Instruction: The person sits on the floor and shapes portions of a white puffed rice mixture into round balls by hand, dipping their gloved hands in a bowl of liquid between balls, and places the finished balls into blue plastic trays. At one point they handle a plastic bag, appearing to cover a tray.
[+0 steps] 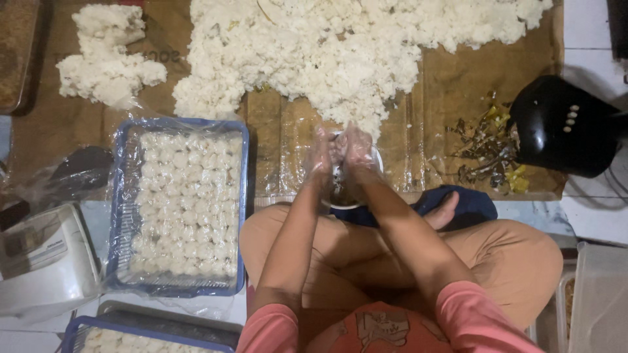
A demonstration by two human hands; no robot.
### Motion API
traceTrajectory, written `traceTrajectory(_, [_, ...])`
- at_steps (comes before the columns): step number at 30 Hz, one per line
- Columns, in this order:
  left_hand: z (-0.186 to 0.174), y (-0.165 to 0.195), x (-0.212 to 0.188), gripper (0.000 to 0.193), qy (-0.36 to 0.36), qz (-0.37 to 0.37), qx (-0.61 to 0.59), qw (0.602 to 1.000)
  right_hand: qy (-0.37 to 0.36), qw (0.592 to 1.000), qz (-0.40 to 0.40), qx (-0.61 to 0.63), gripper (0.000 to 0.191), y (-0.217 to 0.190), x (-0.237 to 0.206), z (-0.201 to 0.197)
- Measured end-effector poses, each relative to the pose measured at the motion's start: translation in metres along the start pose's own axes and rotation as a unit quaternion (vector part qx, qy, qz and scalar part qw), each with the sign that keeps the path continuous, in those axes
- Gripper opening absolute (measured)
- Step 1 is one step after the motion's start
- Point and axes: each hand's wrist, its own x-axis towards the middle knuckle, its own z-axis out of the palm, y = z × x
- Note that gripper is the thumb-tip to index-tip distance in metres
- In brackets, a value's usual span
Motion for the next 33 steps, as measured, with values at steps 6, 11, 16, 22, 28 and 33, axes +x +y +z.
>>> traceTrajectory(6, [-0.005,0.000,-0.001,0.065,0.045,0.082,-0.050,0.994,0.068,0.873,-0.375,-0.304,0.033,-0.062,-0.023,-0.006])
traceTrajectory(11, [-0.002,-0.023,0.026,0.060,0.034,0.183,-0.097,0.978,0.026,0.892,-0.367,-0.263,0.017,-0.062,-0.019,-0.013])
traceTrajectory(16, [0.005,-0.044,0.069,0.050,0.047,0.107,0.011,0.993,-0.001,0.889,-0.334,-0.312,0.010,-0.051,-0.017,-0.007])
traceTrajectory(22, [0.000,-0.037,0.057,0.035,0.013,0.069,-0.082,0.994,-0.059,0.753,-0.243,-0.608,0.027,-0.081,-0.023,-0.030])
traceTrajectory(28, [0.004,-0.007,0.017,0.044,-0.012,0.010,-0.100,0.995,0.021,0.925,-0.294,-0.241,0.022,-0.092,-0.008,-0.047])
traceTrajectory(33, [0.005,-0.005,0.023,0.046,0.033,0.093,0.007,0.995,-0.062,0.901,-0.385,-0.190,0.010,-0.095,-0.012,-0.035])
